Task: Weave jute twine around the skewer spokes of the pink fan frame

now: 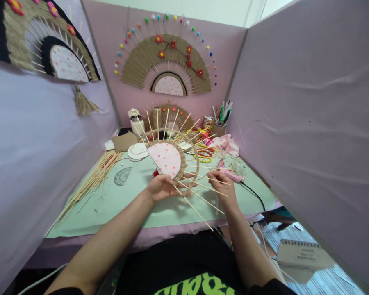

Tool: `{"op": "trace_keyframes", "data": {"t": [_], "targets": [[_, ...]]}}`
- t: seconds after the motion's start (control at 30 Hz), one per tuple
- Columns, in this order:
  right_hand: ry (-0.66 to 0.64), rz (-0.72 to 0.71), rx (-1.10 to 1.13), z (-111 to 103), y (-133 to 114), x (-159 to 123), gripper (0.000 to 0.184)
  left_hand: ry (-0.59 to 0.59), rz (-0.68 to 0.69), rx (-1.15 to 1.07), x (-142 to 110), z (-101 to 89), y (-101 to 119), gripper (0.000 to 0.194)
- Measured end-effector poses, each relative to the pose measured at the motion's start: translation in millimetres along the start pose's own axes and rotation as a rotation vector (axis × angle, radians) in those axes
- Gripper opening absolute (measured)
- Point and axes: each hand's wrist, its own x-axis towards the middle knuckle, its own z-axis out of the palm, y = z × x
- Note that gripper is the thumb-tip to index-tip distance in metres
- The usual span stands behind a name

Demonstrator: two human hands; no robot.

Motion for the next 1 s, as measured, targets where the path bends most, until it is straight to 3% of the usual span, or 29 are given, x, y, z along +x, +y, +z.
{"op": "trace_keyframes", "data": {"t": [0.27, 0.53, 0.63, 0.8, 1.0], "targets": [[-0.103, -0.024, 0.140, -36, -5, 5, 0.024, 0.059, 0.117, -0.014, -2, -0.2, 7, 0.062], [-0.120, -0.095, 0.167, -58, -33, -3, 0.022, 0.046, 0.099, 0.011, -2, -2.5, 7, 0.061], [-0.079, -0.136, 0.174, -58, -33, -1, 0.021, 0.038, 0.062, 0.040, -3, -2.2, 7, 0.061], [-0.035, -0.096, 0.114, -51, -13, 7, 0.021, -0.017, -0.009, 0.071, -5, -0.7, 6, 0.066], [-0.073, -0.142, -0.034, -19, -1, 10, 0.021, -0.086, -0.089, 0.147, -7, -1.8, 5, 0.063]]}}
